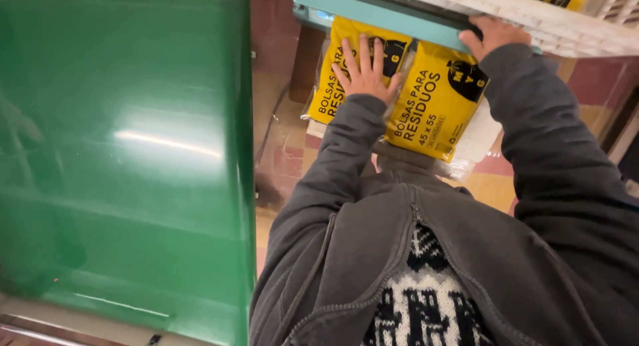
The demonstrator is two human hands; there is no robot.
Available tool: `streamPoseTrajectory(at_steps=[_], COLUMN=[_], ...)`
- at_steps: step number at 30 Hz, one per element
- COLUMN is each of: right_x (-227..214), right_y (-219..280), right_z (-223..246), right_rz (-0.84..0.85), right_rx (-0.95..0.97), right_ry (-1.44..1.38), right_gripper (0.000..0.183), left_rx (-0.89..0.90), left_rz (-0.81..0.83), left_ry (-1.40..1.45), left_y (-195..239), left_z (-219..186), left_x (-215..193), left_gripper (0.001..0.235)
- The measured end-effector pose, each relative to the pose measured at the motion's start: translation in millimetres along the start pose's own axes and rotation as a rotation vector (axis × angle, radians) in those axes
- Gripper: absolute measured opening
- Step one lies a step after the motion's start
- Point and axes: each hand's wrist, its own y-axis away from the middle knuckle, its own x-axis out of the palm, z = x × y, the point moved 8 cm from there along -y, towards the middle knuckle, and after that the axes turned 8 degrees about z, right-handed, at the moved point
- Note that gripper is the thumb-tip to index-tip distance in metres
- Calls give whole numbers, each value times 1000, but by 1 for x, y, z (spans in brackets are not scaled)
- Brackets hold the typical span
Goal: Folding plastic trash bags and inserting them into pre-labeled plastic sleeves at a factory workstation.
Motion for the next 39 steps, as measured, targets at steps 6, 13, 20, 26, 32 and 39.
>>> streamPoseTrajectory(at_steps=[6, 13, 20, 26, 32, 39], right_x=[-12, -18, -18, -10, -22, -32], right_y=[4, 6, 5, 5, 8, 11], right_z=[9, 14, 14, 8, 19, 28], right_rz=[-15, 30, -2, -27, -32, -41], right_rx=[13, 47, 47, 34, 55, 50], right_ry=[7, 2, 49, 48, 24, -5], right_gripper=[50, 48, 47, 43, 43, 42], left_rx=[-29, -44, -43, -34, -12, -7], left_rz=[-30, -18, -53, -69, -77, -77], left_ry=[-25, -17, -44, -48, -36, -6], left_y=[9, 13, 13, 15, 22, 33], left_z=[3, 5, 5, 8, 12, 22], left_x=[-4, -2, -3, -7, -9, -12], left_gripper=[92, 93, 92, 92, 93, 95])
